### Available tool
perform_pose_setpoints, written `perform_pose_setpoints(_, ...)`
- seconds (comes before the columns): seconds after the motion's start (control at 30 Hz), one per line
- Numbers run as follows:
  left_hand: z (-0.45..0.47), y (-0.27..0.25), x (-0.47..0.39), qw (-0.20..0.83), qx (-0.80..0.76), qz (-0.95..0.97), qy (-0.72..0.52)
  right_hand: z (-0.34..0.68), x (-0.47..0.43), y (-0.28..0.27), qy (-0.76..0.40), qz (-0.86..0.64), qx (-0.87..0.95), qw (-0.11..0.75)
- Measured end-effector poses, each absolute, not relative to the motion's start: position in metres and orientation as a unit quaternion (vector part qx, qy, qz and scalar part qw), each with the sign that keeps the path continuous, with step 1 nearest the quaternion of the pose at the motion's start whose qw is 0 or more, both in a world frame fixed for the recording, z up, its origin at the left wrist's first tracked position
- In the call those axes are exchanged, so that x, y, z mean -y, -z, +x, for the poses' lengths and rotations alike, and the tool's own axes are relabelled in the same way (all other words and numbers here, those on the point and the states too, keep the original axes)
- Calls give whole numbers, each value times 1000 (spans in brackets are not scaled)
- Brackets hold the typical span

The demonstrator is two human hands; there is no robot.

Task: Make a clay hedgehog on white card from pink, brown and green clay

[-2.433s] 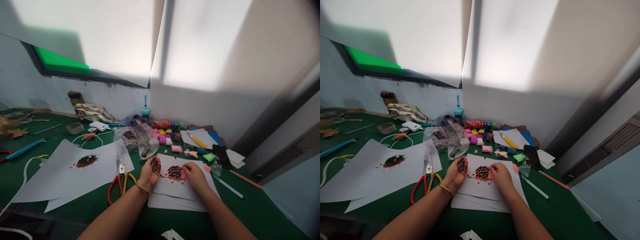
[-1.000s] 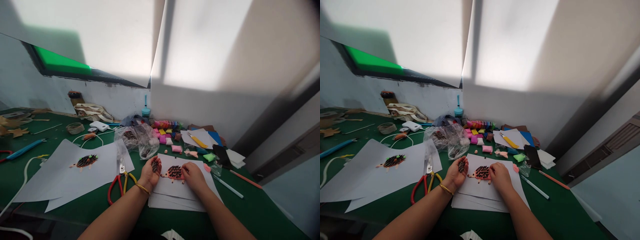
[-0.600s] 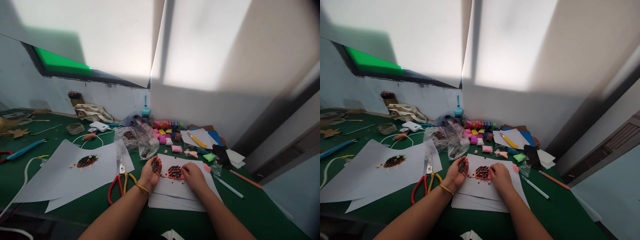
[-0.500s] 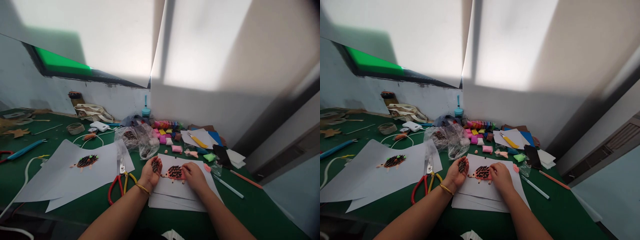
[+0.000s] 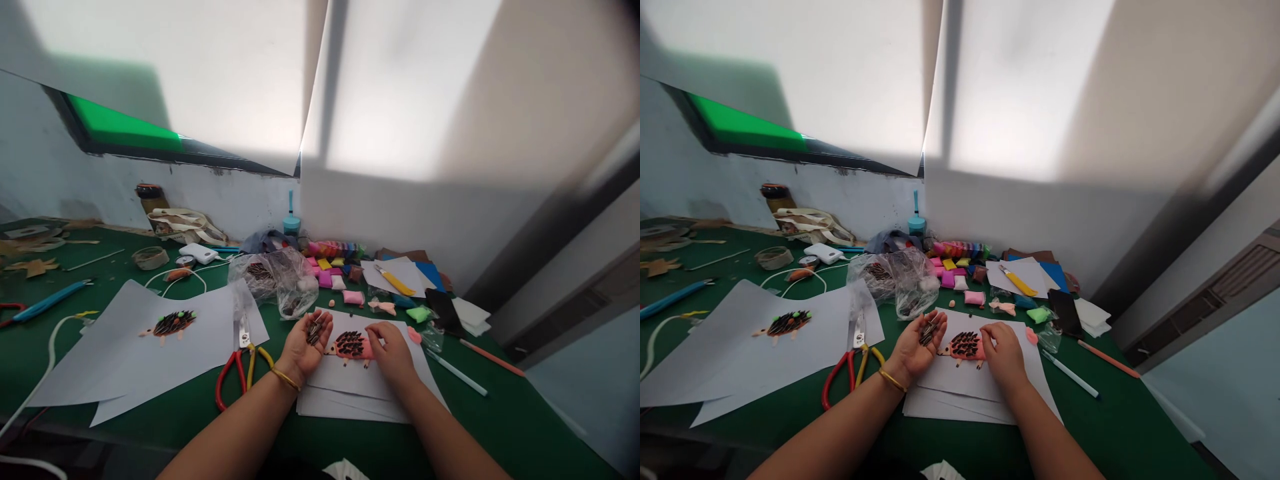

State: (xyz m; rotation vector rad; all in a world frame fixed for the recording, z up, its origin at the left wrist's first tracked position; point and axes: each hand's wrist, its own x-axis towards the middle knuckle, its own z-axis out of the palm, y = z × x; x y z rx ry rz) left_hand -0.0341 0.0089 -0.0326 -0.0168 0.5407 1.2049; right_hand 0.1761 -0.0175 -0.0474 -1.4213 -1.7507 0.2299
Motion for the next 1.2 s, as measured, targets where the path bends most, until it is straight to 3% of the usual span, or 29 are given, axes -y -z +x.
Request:
perform_pose_setpoints(0.33,-33,27,-2,832,-235,45,-500,164,26,44,-33,-531,745,403)
perform_pose_setpoints(0.6,-35,30,-1,831,-251,123,-481,169,26,42,-61,-536,706,458)
perform_pose_setpoints(0.73,-27,21,14,847,-260,242,-396,161,33,36,-119,-490,730,462)
perform_pose_setpoints(1.0,-17,11,31,850,-248,372,-280,149,44,12,-319,-424,757,381)
perform_pose_setpoints(1.2,-15,14,27,826,-263,381,-321,148,40,14,-269,-468,728,422)
